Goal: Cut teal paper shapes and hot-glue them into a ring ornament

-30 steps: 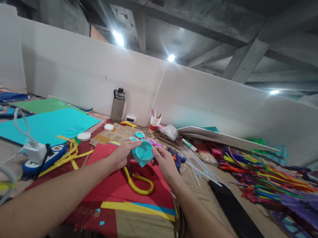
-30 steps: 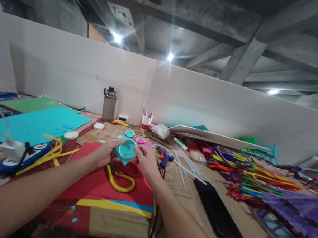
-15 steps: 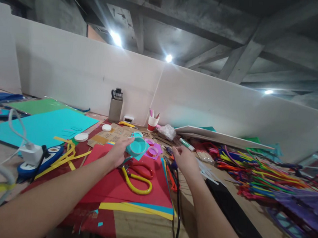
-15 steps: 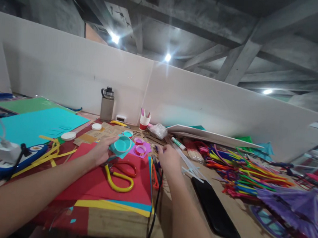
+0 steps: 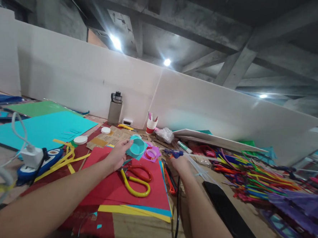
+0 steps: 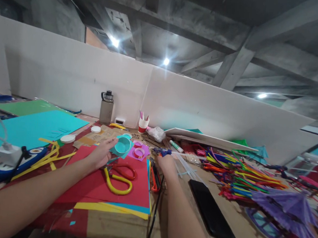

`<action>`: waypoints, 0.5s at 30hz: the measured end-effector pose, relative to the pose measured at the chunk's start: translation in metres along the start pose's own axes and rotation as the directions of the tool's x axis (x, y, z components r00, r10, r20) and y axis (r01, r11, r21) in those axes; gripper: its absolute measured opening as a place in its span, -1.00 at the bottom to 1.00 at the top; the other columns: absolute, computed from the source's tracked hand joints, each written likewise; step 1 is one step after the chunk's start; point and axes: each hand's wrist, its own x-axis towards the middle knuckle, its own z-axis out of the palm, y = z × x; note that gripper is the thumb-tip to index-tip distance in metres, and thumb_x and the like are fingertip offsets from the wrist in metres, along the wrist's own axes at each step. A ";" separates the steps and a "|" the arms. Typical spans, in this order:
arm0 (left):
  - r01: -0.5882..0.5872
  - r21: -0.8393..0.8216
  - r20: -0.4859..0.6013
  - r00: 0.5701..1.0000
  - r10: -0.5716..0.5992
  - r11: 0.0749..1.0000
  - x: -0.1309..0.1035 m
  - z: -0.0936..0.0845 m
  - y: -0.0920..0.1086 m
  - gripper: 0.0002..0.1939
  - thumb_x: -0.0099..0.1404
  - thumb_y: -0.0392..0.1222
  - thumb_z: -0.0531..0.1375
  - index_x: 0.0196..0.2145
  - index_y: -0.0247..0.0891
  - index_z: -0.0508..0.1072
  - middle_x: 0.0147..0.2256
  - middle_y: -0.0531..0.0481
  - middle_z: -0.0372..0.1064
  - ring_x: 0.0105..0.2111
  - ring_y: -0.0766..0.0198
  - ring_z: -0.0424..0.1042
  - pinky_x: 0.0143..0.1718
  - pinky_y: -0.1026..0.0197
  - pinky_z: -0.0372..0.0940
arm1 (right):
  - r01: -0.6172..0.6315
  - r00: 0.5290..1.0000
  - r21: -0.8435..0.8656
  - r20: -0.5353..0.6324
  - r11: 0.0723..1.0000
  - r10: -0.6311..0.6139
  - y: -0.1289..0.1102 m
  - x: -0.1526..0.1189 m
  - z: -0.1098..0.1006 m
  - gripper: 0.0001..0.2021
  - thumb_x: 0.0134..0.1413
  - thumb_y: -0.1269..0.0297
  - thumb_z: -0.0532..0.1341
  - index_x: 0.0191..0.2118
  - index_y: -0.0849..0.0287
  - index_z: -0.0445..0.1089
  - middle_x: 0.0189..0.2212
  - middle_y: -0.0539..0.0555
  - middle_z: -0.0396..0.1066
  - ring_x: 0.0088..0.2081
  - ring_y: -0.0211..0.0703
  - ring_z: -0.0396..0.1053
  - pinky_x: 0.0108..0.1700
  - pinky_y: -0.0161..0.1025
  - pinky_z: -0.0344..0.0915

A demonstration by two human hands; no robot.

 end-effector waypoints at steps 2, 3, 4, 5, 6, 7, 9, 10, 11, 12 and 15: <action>0.000 -0.003 -0.011 1.000 0.000 1.000 0.000 0.000 0.000 -0.80 0.16 -0.13 0.23 -0.31 -0.31 0.39 -0.41 -0.04 0.46 -0.49 0.31 0.43 -0.46 0.20 0.40 | 0.009 1.000 0.081 -0.024 0.997 -0.007 -0.002 -0.001 -0.001 -0.81 -0.10 0.29 0.12 -0.39 0.22 0.45 -0.40 0.25 0.48 -0.32 0.03 0.43 -0.37 -0.21 0.26; 0.006 -0.005 -0.020 1.000 -0.006 1.000 0.001 0.000 0.000 -0.80 0.16 -0.13 0.22 -0.31 -0.32 0.39 -0.41 -0.05 0.46 -0.49 0.31 0.43 -0.46 0.21 0.39 | 0.012 0.999 0.124 -0.036 0.992 -0.008 -0.003 -0.001 -0.002 -0.81 -0.11 0.29 0.13 -0.38 0.22 0.44 -0.41 0.23 0.48 -0.34 0.02 0.43 -0.38 -0.21 0.26; 0.014 -0.006 -0.032 0.999 -0.014 1.000 0.001 0.001 0.000 -0.80 0.16 -0.13 0.22 -0.32 -0.32 0.40 -0.42 -0.05 0.46 -0.50 0.31 0.43 -0.47 0.22 0.39 | 0.014 0.999 0.167 -0.052 0.986 -0.005 -0.004 -0.002 -0.003 -0.82 -0.12 0.29 0.13 -0.36 0.22 0.42 -0.42 0.22 0.47 -0.35 0.01 0.43 -0.39 -0.21 0.26; 0.022 -0.006 -0.045 0.999 -0.022 1.000 0.001 0.001 0.000 -0.79 0.16 -0.12 0.23 -0.33 -0.33 0.41 -0.43 -0.06 0.46 -0.51 0.31 0.43 -0.48 0.23 0.38 | 0.013 0.997 0.210 -0.072 0.978 0.002 -0.004 -0.002 -0.005 -0.81 -0.13 0.30 0.14 -0.35 0.22 0.41 -0.42 0.22 0.46 -0.37 0.00 0.42 -0.40 -0.22 0.27; 0.031 -0.005 -0.056 0.998 -0.031 1.000 0.001 0.001 0.000 -0.78 0.16 -0.11 0.23 -0.34 -0.34 0.42 -0.44 -0.07 0.46 -0.51 0.30 0.43 -0.49 0.24 0.38 | 0.010 0.995 0.253 -0.096 0.967 0.015 -0.005 -0.002 -0.006 -0.80 -0.14 0.31 0.14 -0.33 0.23 0.39 -0.43 0.21 0.45 -0.38 -0.01 0.42 -0.42 -0.22 0.27; 0.040 -0.005 -0.067 0.997 -0.041 0.999 0.002 0.001 0.000 -0.78 0.15 -0.11 0.23 -0.36 -0.35 0.42 -0.46 -0.07 0.46 -0.52 0.30 0.43 -0.50 0.24 0.38 | 0.005 0.992 0.298 -0.121 0.955 0.032 -0.005 -0.003 -0.008 -0.78 -0.16 0.32 0.14 -0.30 0.23 0.37 -0.43 0.21 0.45 -0.39 -0.02 0.41 -0.43 -0.23 0.28; 0.050 -0.009 -0.087 0.995 -0.051 0.999 0.003 0.001 0.000 -0.81 0.16 -0.13 0.22 -0.38 -0.35 0.42 -0.47 -0.07 0.46 -0.54 0.30 0.42 -0.52 0.25 0.37 | -0.005 0.985 0.393 -0.154 0.920 0.071 -0.007 -0.003 -0.011 -0.74 -0.18 0.34 0.14 -0.25 0.22 0.33 -0.43 0.18 0.43 -0.44 -0.07 0.40 -0.48 -0.24 0.29; 0.052 -0.013 -0.094 0.994 -0.053 0.999 0.003 0.001 0.000 -0.83 0.17 -0.16 0.21 -0.37 -0.35 0.42 -0.47 -0.07 0.46 -0.55 0.30 0.42 -0.54 0.25 0.37 | -0.009 0.983 0.443 -0.160 0.897 0.089 -0.008 -0.004 -0.012 -0.72 -0.19 0.35 0.14 -0.24 0.21 0.30 -0.43 0.15 0.42 -0.47 -0.10 0.39 -0.50 -0.25 0.30; 0.053 -0.018 -0.099 0.994 -0.055 0.998 0.004 0.000 0.000 -0.85 0.17 -0.18 0.21 -0.36 -0.34 0.42 -0.47 -0.06 0.46 -0.55 0.30 0.42 -0.55 0.24 0.36 | -0.011 0.982 0.493 -0.159 0.870 0.102 -0.011 -0.004 -0.014 -0.71 -0.20 0.35 0.14 -0.23 0.20 0.28 -0.43 0.12 0.41 -0.49 -0.13 0.39 -0.52 -0.26 0.31; 0.053 -0.027 -0.104 0.993 -0.056 0.998 0.004 0.000 0.001 -0.87 0.18 -0.20 0.20 -0.34 -0.34 0.42 -0.47 -0.06 0.46 -0.55 0.29 0.43 -0.55 0.23 0.37 | -0.005 0.982 0.541 -0.155 0.841 0.106 -0.014 -0.006 -0.016 -0.71 -0.20 0.35 0.13 -0.22 0.18 0.26 -0.41 0.10 0.41 -0.49 -0.15 0.39 -0.53 -0.27 0.32; 0.074 -0.062 -0.131 0.988 -0.081 0.995 0.004 -0.001 0.004 -0.85 0.18 -0.21 0.18 -0.28 -0.31 0.41 -0.47 -0.04 0.47 -0.54 0.25 0.44 -0.53 0.18 0.38 | 0.048 0.987 0.653 -0.145 0.756 0.063 -0.027 -0.015 -0.023 -0.68 -0.20 0.35 0.13 -0.19 0.14 0.22 -0.30 0.06 0.42 -0.42 -0.20 0.41 -0.52 -0.32 0.34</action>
